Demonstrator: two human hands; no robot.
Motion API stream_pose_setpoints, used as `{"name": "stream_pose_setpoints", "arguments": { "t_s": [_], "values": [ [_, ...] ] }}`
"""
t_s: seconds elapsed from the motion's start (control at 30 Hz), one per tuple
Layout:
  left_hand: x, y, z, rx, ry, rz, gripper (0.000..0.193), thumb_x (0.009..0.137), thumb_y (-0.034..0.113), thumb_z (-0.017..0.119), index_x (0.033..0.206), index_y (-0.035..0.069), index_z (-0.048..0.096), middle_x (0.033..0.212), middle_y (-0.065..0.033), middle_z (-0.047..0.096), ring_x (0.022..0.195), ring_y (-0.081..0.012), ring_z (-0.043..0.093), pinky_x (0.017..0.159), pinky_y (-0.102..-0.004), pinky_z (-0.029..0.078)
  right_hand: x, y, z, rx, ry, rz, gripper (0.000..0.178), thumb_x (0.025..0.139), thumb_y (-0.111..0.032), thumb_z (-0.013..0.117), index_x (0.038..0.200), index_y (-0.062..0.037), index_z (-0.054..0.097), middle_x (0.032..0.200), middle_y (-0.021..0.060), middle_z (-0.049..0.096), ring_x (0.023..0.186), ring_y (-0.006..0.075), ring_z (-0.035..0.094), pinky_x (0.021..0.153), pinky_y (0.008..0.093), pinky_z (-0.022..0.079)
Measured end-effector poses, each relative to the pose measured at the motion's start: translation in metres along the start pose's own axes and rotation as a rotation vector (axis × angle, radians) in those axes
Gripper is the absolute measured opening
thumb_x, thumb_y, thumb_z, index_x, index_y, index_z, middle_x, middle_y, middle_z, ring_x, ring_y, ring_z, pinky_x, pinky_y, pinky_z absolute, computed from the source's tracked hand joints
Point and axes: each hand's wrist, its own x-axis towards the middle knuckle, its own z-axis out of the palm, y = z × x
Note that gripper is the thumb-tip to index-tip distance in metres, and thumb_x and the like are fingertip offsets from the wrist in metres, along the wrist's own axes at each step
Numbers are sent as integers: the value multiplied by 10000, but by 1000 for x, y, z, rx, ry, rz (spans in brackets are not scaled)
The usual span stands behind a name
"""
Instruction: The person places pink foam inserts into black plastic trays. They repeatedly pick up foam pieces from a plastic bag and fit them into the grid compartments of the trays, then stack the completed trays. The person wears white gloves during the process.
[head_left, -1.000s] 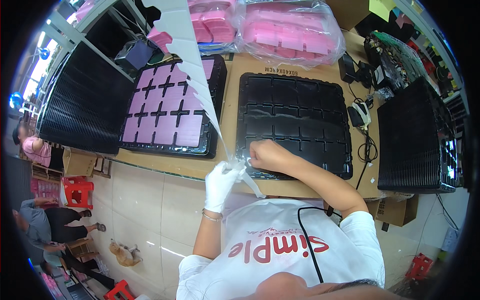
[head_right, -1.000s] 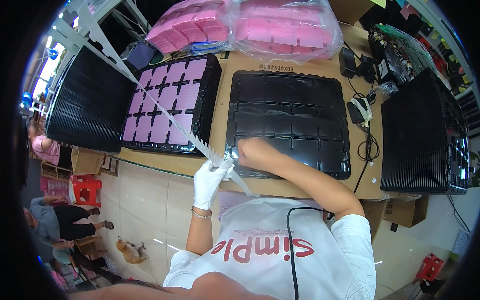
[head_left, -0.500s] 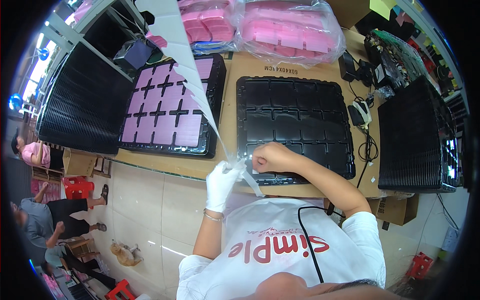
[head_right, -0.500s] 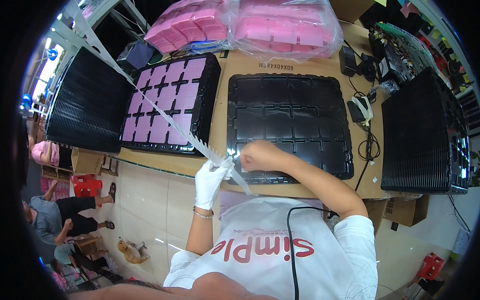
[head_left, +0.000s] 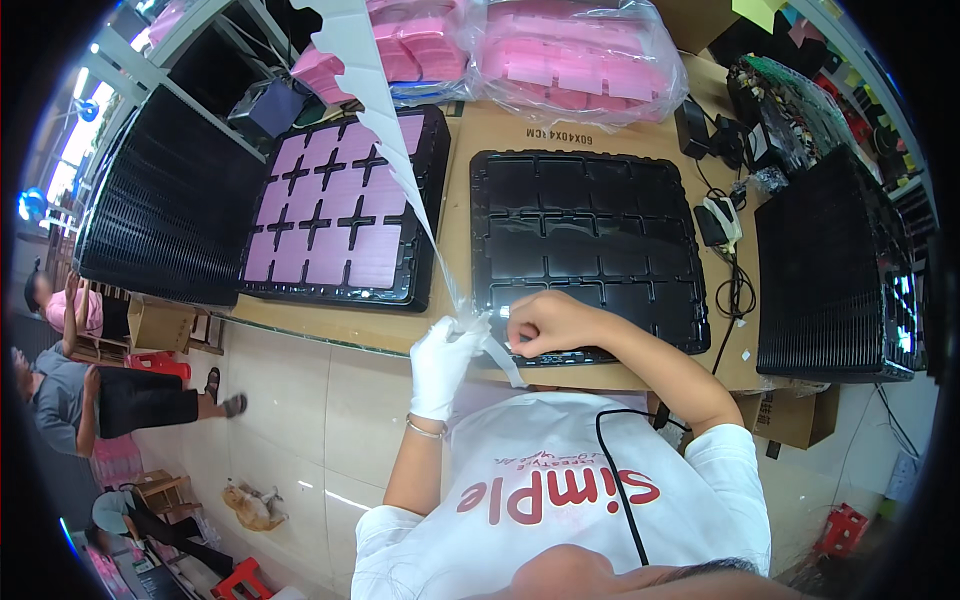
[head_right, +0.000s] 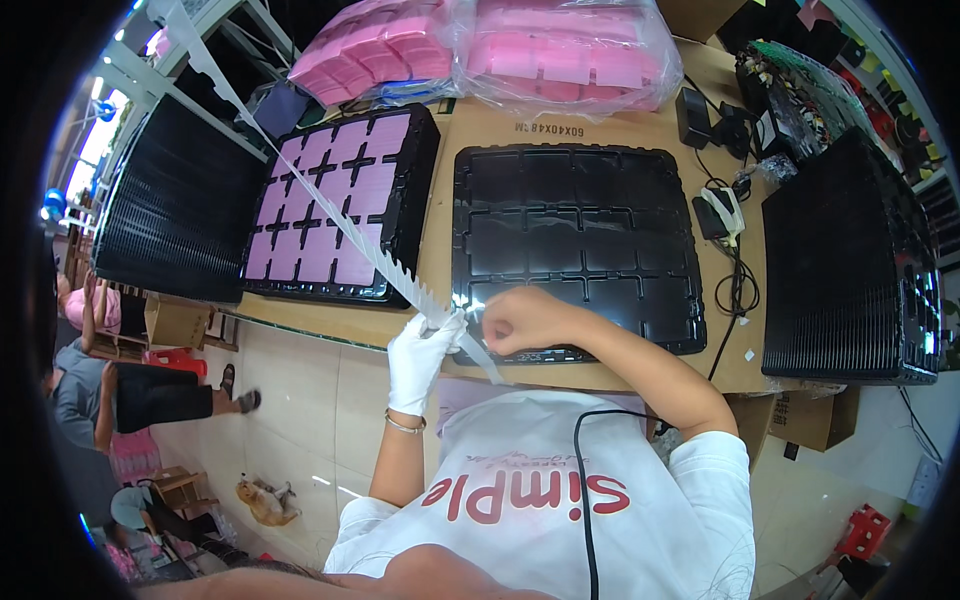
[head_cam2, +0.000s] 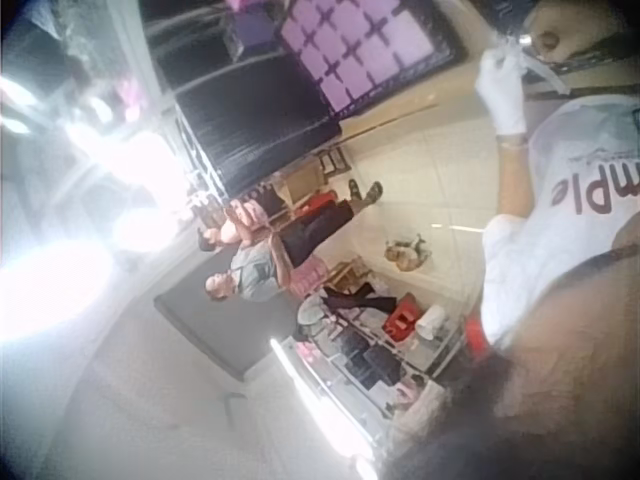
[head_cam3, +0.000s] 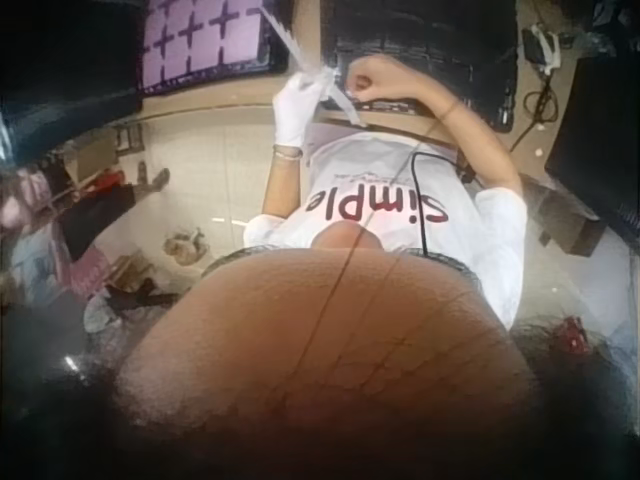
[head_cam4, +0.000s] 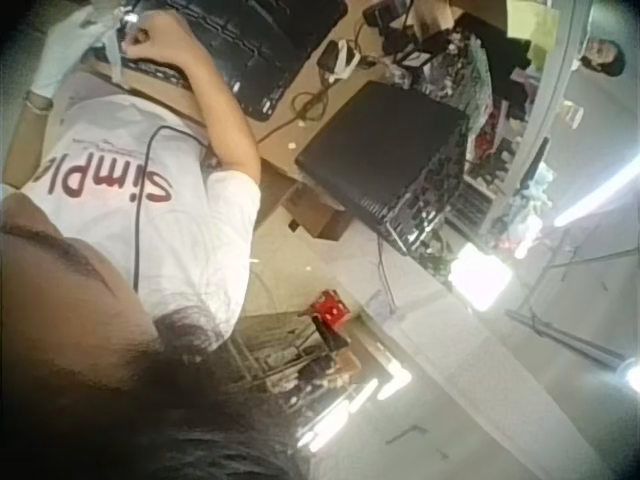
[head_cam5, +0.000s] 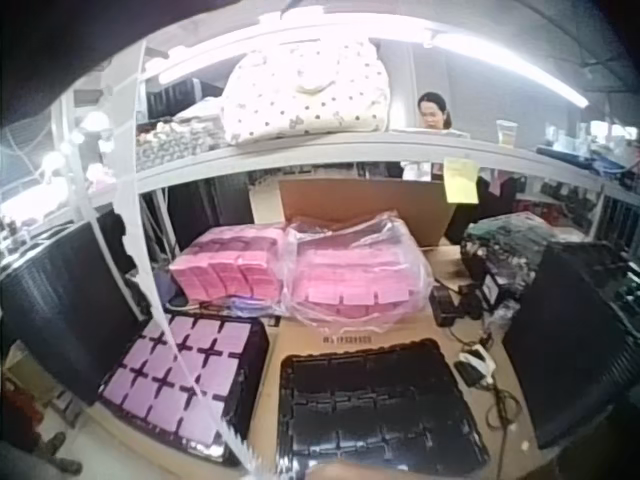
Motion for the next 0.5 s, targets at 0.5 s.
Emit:
{"name": "stream_pose_setpoints", "arguments": {
  "t_s": [0.5],
  "values": [
    [-20, 58, 52, -415, -168, -138, 169, 913, 167, 711, 971, 23, 644, 813, -30, 659, 596, -55, 539, 540, -192, 402, -60, -44, 39, 232, 833, 224, 96, 806, -40, 771, 857, -28, 691, 693, -29, 538, 631, 52, 486, 581, 237, 400]
  ]
}}
